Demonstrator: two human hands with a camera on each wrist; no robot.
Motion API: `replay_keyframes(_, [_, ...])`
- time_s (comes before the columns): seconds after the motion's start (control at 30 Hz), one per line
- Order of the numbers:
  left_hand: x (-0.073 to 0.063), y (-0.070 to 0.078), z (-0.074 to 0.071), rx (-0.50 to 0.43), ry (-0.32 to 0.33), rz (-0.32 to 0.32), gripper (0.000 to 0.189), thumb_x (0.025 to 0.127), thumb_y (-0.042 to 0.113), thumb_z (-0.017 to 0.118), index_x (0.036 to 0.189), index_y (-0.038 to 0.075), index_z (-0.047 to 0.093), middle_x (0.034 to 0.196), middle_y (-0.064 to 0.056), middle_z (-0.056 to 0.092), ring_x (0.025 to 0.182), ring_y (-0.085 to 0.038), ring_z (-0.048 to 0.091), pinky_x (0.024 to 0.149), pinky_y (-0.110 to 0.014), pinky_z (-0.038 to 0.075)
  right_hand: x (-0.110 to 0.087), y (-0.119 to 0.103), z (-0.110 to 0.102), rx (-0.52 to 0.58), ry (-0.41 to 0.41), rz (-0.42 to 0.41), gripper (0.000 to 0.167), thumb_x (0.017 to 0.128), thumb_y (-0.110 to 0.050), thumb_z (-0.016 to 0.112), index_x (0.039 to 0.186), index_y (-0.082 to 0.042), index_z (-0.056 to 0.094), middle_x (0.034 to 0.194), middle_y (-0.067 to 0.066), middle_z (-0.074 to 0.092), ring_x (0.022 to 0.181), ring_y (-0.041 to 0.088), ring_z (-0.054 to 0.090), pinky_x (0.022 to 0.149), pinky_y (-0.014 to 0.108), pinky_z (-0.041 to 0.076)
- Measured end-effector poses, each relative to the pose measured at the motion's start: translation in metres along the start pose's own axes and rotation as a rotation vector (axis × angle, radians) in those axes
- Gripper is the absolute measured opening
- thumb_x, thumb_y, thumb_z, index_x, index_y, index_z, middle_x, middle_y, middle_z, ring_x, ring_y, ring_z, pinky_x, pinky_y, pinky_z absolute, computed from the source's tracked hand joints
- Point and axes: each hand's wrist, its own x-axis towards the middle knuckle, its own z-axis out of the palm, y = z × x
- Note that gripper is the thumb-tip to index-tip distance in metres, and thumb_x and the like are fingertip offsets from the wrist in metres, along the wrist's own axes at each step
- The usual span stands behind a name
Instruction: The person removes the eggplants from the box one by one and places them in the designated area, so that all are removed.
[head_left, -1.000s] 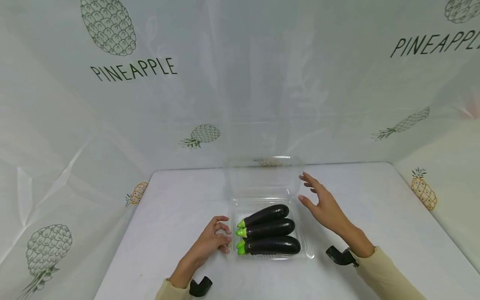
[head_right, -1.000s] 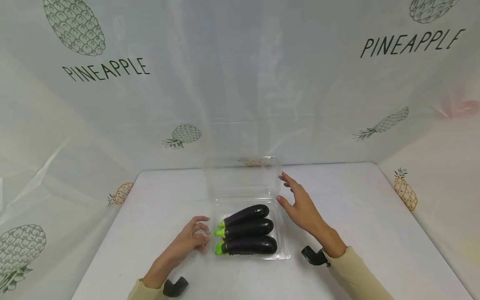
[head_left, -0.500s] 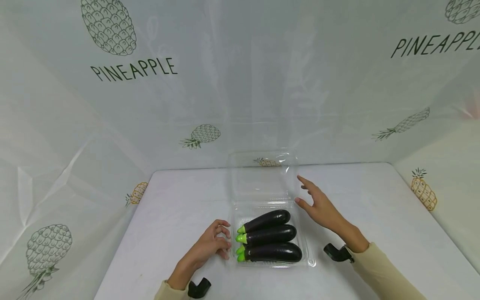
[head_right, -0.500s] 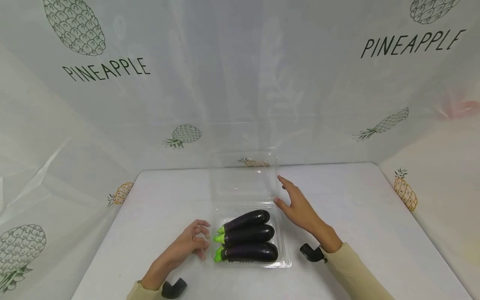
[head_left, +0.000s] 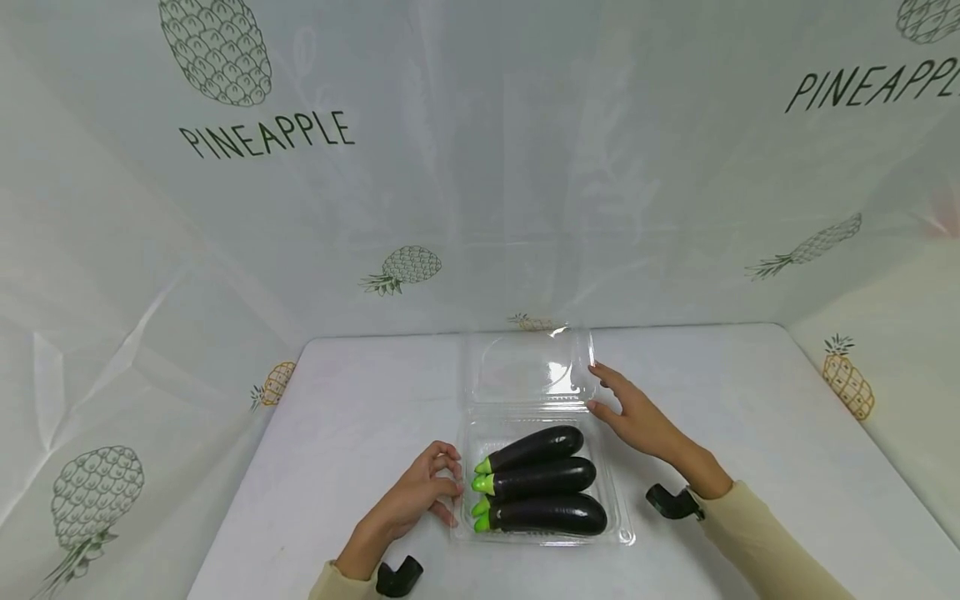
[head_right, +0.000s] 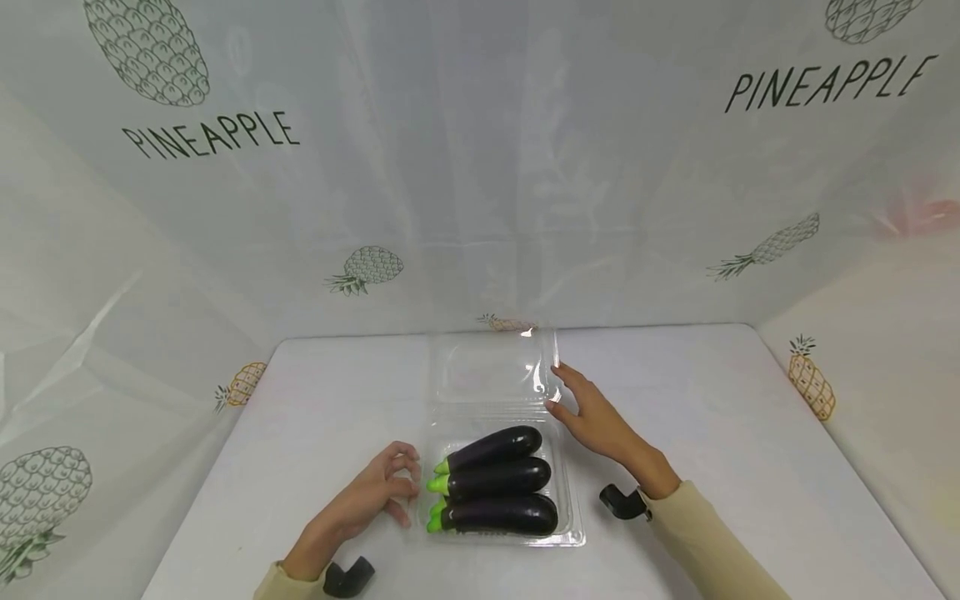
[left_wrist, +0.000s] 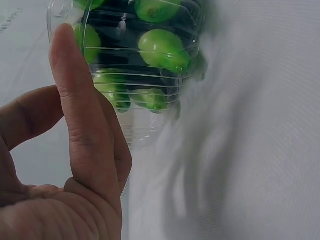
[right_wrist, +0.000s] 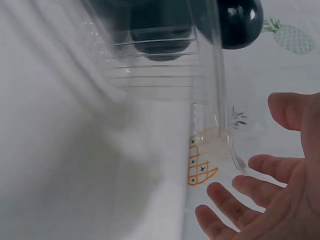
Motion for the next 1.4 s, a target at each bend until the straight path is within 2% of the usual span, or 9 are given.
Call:
replay_keyframes(0.27, [0.001, 0.0, -0.001, -0.017, -0.024, 0.012, 0.043, 0.093, -0.004, 0.063, 0.126, 0.0, 0.036, 0.102, -0.008, 0.049, 0.077, -0.019, 0.06, 0.051, -0.031, 0.062, 0.003, 0.004, 0.001, 0.012, -0.053, -0.005, 0.062, 0.109, -0.019, 0.059, 0.157, 0.011, 0.034, 0.165, 0.034, 0.03, 0.138, 0.057, 0.048, 0.113, 0.073, 0.041])
replay_keyframes(0.4, [0.0, -0.001, -0.002, -0.026, -0.048, 0.005, 0.041, 0.093, -0.006, 0.062, 0.124, -0.001, 0.036, 0.102, -0.008, 0.049, 0.077, -0.019, 0.061, 0.052, -0.031, 0.063, 0.004, 0.004, 0.001, 0.014, -0.076, 0.022, 0.063, 0.11, -0.023, 0.058, 0.157, 0.01, 0.034, 0.164, 0.034, 0.031, 0.139, 0.056, 0.047, 0.113, 0.073, 0.041])
replay_keyframes(0.63, [-0.004, -0.002, -0.002, -0.048, -0.076, 0.002, 0.04, 0.093, -0.005, 0.061, 0.123, 0.0, 0.036, 0.102, -0.007, 0.048, 0.079, -0.018, 0.06, 0.052, -0.031, 0.063, 0.001, 0.008, 0.007, 0.025, -0.134, 0.057, 0.063, 0.111, -0.025, 0.055, 0.157, 0.012, 0.033, 0.163, 0.037, 0.032, 0.147, 0.058, 0.036, 0.119, 0.073, 0.032])
replay_keyframes(0.8, [-0.003, -0.004, -0.002, -0.06, -0.079, 0.001, 0.039, 0.094, -0.006, 0.061, 0.123, 0.0, 0.036, 0.102, -0.007, 0.047, 0.079, -0.018, 0.06, 0.053, -0.031, 0.063, -0.003, 0.003, 0.007, -0.06, -0.118, 0.029, 0.061, 0.11, -0.024, 0.057, 0.156, 0.01, 0.037, 0.16, 0.038, 0.035, 0.146, 0.06, 0.035, 0.117, 0.076, 0.034])
replay_keyframes(0.93, [-0.003, -0.004, -0.001, -0.06, -0.076, -0.001, 0.039, 0.094, -0.006, 0.061, 0.123, 0.0, 0.036, 0.102, -0.007, 0.047, 0.079, -0.018, 0.061, 0.053, -0.031, 0.063, -0.008, -0.01, 0.003, -0.151, -0.056, -0.028, 0.056, 0.107, -0.024, 0.063, 0.152, 0.005, 0.048, 0.156, 0.034, 0.043, 0.14, 0.057, 0.044, 0.111, 0.075, 0.041])
replay_keyframes(1.07, [-0.001, -0.003, 0.0, -0.062, -0.062, -0.003, 0.038, 0.094, -0.006, 0.062, 0.122, 0.001, 0.037, 0.101, -0.006, 0.047, 0.079, -0.018, 0.061, 0.054, -0.031, 0.063, -0.015, -0.028, 0.001, -0.195, -0.018, -0.13, 0.05, 0.103, -0.021, 0.07, 0.146, 0.0, 0.058, 0.151, 0.026, 0.052, 0.136, 0.051, 0.051, 0.108, 0.072, 0.046])
replay_keyframes(1.23, [0.0, -0.002, 0.001, -0.066, -0.055, 0.004, 0.037, 0.094, -0.007, 0.061, 0.121, 0.001, 0.036, 0.1, -0.006, 0.046, 0.08, -0.018, 0.06, 0.054, -0.03, 0.063, -0.027, -0.046, 0.001, -0.257, -0.023, -0.267, 0.05, 0.097, -0.021, 0.078, 0.142, -0.005, 0.062, 0.145, 0.017, 0.06, 0.131, 0.042, 0.057, 0.105, 0.066, 0.051])
replay_keyframes(1.4, [0.002, -0.002, 0.002, -0.071, -0.058, 0.012, 0.037, 0.095, -0.008, 0.06, 0.121, 0.001, 0.035, 0.1, -0.006, 0.045, 0.081, -0.017, 0.06, 0.054, -0.031, 0.063, -0.041, -0.056, 0.002, -0.329, -0.019, -0.371, 0.049, 0.094, -0.029, 0.082, 0.137, -0.01, 0.067, 0.138, 0.004, 0.065, 0.127, 0.03, 0.06, 0.104, 0.057, 0.054])
